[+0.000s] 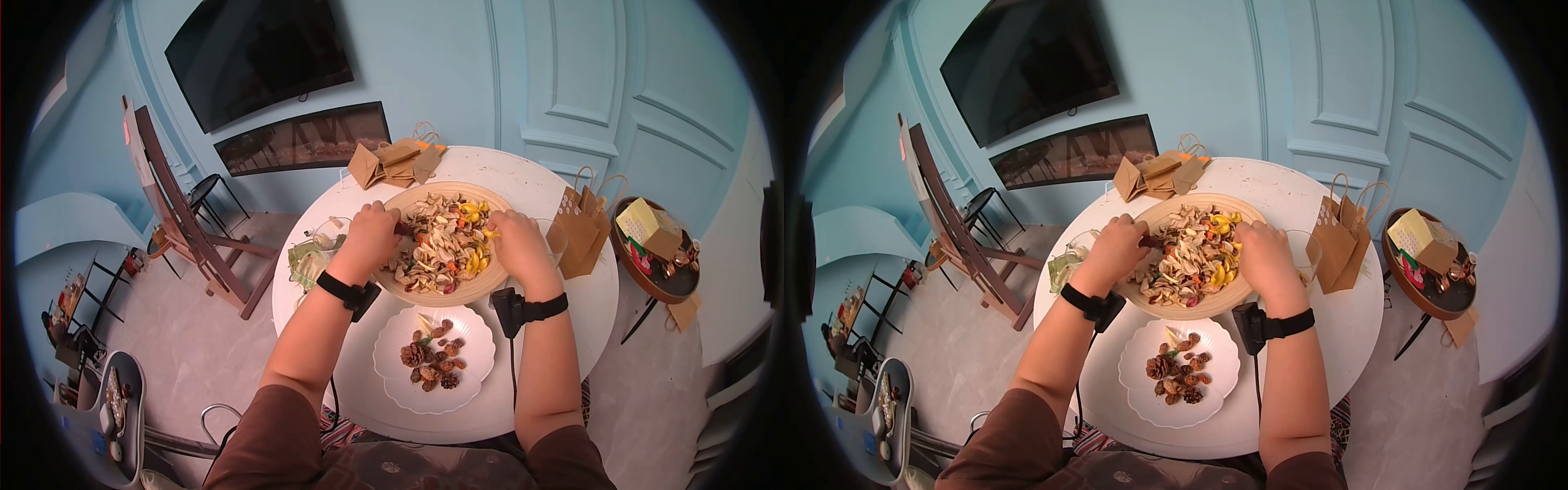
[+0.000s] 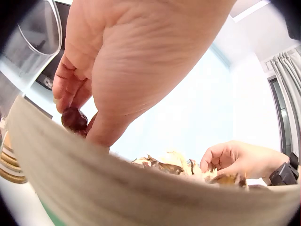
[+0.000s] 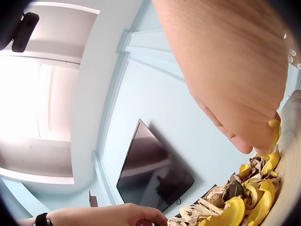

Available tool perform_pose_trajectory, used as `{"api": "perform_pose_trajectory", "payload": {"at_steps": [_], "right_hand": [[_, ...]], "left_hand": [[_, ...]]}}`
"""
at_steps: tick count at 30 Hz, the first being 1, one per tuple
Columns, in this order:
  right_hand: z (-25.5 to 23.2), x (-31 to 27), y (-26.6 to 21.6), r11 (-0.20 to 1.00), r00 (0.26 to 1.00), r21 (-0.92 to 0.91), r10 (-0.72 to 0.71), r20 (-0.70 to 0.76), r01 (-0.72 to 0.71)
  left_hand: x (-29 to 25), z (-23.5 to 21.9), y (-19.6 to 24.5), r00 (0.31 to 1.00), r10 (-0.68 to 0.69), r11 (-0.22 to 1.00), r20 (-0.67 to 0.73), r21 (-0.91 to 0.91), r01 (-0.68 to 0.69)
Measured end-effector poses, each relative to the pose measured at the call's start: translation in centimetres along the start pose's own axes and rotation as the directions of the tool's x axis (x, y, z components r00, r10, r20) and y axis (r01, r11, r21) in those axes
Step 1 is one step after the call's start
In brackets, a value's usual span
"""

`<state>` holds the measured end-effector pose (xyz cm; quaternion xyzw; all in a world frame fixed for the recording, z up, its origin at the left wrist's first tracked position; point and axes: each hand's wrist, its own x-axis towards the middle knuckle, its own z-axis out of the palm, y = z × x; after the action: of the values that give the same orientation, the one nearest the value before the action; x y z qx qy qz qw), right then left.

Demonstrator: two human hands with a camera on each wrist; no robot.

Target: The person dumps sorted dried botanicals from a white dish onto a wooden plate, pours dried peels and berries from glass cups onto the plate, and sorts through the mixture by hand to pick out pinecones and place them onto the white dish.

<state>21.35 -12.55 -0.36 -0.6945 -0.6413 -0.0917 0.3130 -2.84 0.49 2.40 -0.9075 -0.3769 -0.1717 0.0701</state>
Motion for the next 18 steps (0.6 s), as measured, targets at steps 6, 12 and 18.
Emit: {"api": "perform_pose_trajectory", "payload": {"at_steps": [6,12,18], "right_hand": [[-1.3,0.0,0.1,0.997,0.997,0.082,0.009,-0.077,-0.003],[-3.3,-0.3,0.4,0.981,0.987,0.139,0.146,-0.064,-0.136],[-5.0,-0.7,1.7,0.972,0.977,0.155,0.191,-0.096,-0.175]], "left_hand": [[-1.1,-2.7,-0.8,0.969,-0.055,0.992,-0.243,-0.127,0.025],[-4.0,-3.5,-3.6,0.898,-0.172,0.981,-0.404,-0.150,0.120],[-6.4,-3.2,-5.1,0.869,-0.281,0.955,-0.406,-0.205,0.213]]}}
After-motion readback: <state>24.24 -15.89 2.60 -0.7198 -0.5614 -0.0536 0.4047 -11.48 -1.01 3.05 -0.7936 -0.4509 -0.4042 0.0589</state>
